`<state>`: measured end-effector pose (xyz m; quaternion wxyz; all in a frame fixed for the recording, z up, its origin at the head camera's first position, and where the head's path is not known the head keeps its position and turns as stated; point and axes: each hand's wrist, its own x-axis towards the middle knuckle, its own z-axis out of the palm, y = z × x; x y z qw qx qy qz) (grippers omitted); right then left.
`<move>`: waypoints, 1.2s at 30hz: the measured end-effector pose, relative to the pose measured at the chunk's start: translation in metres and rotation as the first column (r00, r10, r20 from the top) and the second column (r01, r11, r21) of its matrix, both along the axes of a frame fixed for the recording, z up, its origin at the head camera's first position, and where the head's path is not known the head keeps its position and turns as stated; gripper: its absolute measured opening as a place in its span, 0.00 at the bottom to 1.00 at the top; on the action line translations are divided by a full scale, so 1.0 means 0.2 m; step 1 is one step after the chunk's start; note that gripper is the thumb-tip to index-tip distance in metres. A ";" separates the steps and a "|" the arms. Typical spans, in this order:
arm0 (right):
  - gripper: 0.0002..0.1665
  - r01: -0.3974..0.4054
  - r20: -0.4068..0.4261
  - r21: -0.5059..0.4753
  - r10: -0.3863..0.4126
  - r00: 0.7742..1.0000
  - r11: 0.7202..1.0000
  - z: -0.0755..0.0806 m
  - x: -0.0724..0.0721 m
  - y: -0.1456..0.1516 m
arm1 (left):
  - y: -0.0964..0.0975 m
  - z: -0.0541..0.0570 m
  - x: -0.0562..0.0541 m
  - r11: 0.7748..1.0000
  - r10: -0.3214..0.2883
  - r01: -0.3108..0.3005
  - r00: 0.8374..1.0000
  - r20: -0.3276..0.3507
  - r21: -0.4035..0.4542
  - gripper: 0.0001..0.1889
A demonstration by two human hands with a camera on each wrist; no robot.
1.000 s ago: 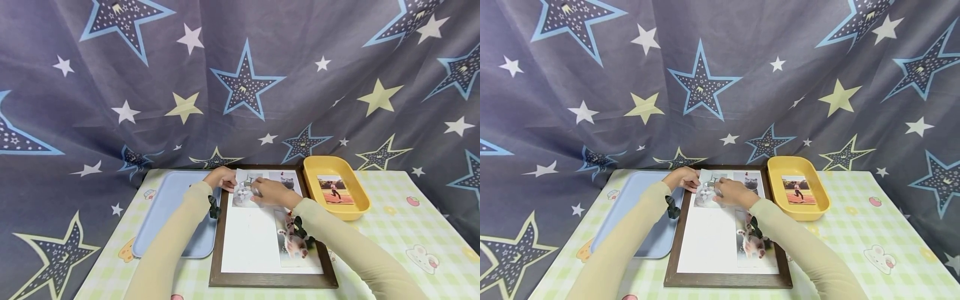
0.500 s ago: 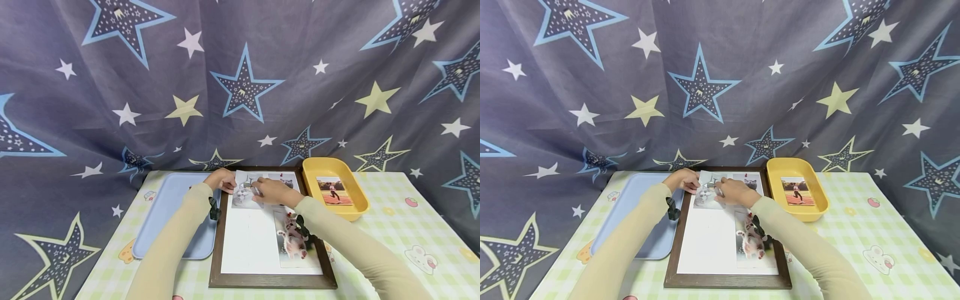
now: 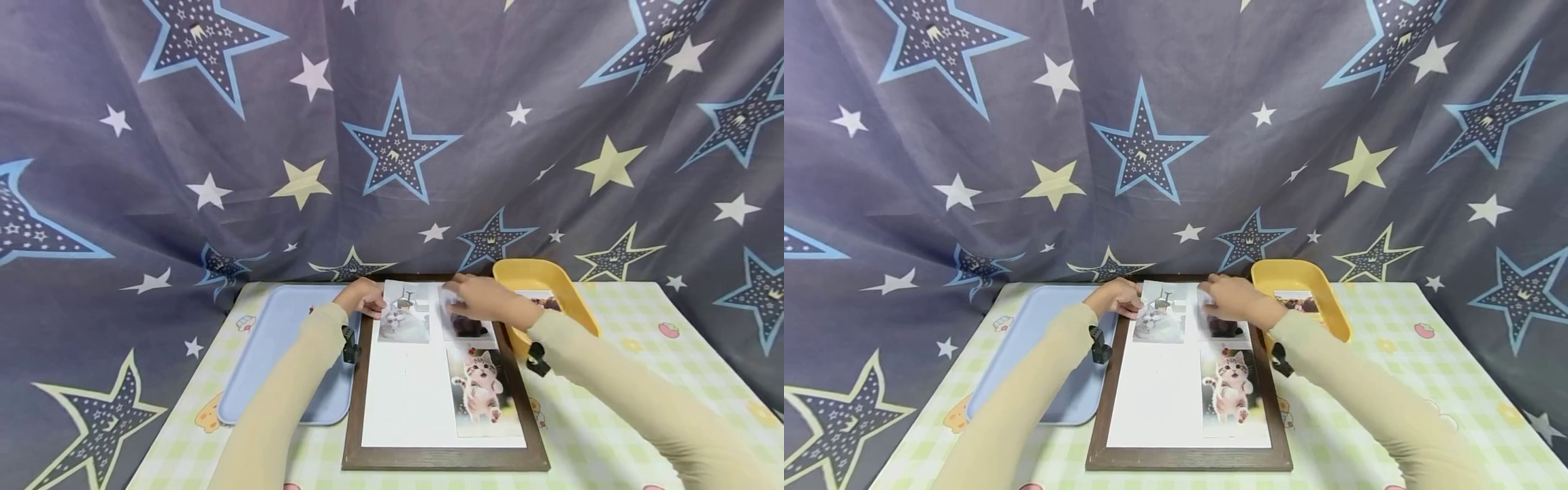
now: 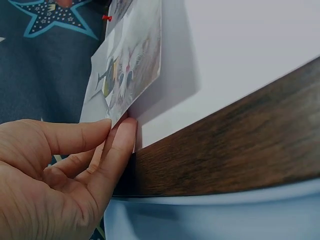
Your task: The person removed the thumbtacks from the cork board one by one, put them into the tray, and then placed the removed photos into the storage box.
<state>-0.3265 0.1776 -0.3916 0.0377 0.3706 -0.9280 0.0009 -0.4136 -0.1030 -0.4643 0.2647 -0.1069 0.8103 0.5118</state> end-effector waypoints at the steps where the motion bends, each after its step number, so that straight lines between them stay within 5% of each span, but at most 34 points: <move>1: 0.28 0.014 0.006 -0.008 -0.014 1.000 1.000 0.02 0.00 0.03 | 0.02 0.06 0.06 1.000 0.010 -0.010 1.000 -0.006 -0.025 0.31; 4: 0.29 0.044 0.004 -0.032 -0.044 0.999 0.999 0.08 0.01 0.14 | 0.03 0.09 0.10 1.000 0.007 -0.008 1.000 -0.019 -0.024 0.34; 6: 0.28 0.055 -0.002 -0.044 -0.055 0.998 0.998 0.11 0.01 0.21 | 0.03 0.04 0.06 0.999 0.002 -0.003 1.000 -0.022 -0.035 0.35; 8: 0.28 0.075 -0.004 -0.049 -0.075 0.997 0.996 0.13 0.02 0.27 | 0.00 -0.10 -0.06 1.000 0.002 -0.003 1.000 -0.022 -0.018 0.34; 11: 0.27 0.103 -0.020 -0.052 -0.104 0.994 0.993 0.15 0.04 0.37 | -0.06 -0.38 -0.29 0.999 0.008 -0.007 1.000 -0.025 0.033 0.33; 14: 0.27 0.148 -0.031 -0.063 -0.150 0.988 0.987 0.16 0.06 0.47 | -0.09 -0.48 -0.37 0.997 0.018 -0.015 0.999 -0.035 0.077 0.31; 16: 0.27 0.176 -0.031 -0.072 -0.179 0.983 0.982 0.15 0.07 0.53 | -0.08 -0.37 -0.28 0.997 0.021 -0.017 0.999 -0.048 0.077 0.30; 19: 0.28 0.217 -0.021 -0.085 -0.220 0.975 0.972 0.13 0.07 0.61 | -0.03 -0.10 -0.04 0.997 0.034 -0.029 0.997 -0.071 0.066 0.27; 22: 0.28 0.242 -0.012 -0.087 -0.244 0.970 0.966 0.11 0.07 0.68 | 0.01 0.07 0.12 0.997 0.058 -0.054 0.995 -0.079 0.049 0.27; 25: 0.29 0.282 0.009 -0.078 -0.282 0.959 0.956 0.09 0.07 0.73 | 0.01 0.08 0.12 0.997 0.065 -0.062 0.996 -0.060 0.044 0.29; 27: 0.30 0.314 0.028 -0.066 -0.313 0.949 0.947 0.08 0.07 0.77 | -0.01 0.03 0.08 0.995 0.047 -0.042 0.997 -0.059 0.086 0.30; 31: 0.30 0.380 0.084 -0.052 -0.375 0.923 0.923 0.07 0.06 0.84 | -0.01 0.02 0.07 0.996 0.043 -0.037 0.997 -0.062 0.086 0.31; 32: 0.30 0.392 0.102 -0.058 -0.385 0.917 0.918 0.06 0.05 0.85 | -0.03 -0.03 0.04 0.992 0.033 -0.024 0.997 -0.070 0.127 0.29; 33: 0.29 0.404 0.120 -0.066 -0.394 0.911 0.913 0.06 0.05 0.86 | -0.01 0.00 0.07 0.994 0.046 -0.039 0.997 -0.070 0.101 0.30; 36: 0.27 0.417 0.164 -0.103 -0.398 0.903 0.903 0.06 0.04 0.90 | -0.02 -0.01 0.08 0.993 0.050 -0.041 0.996 -0.077 0.113 0.29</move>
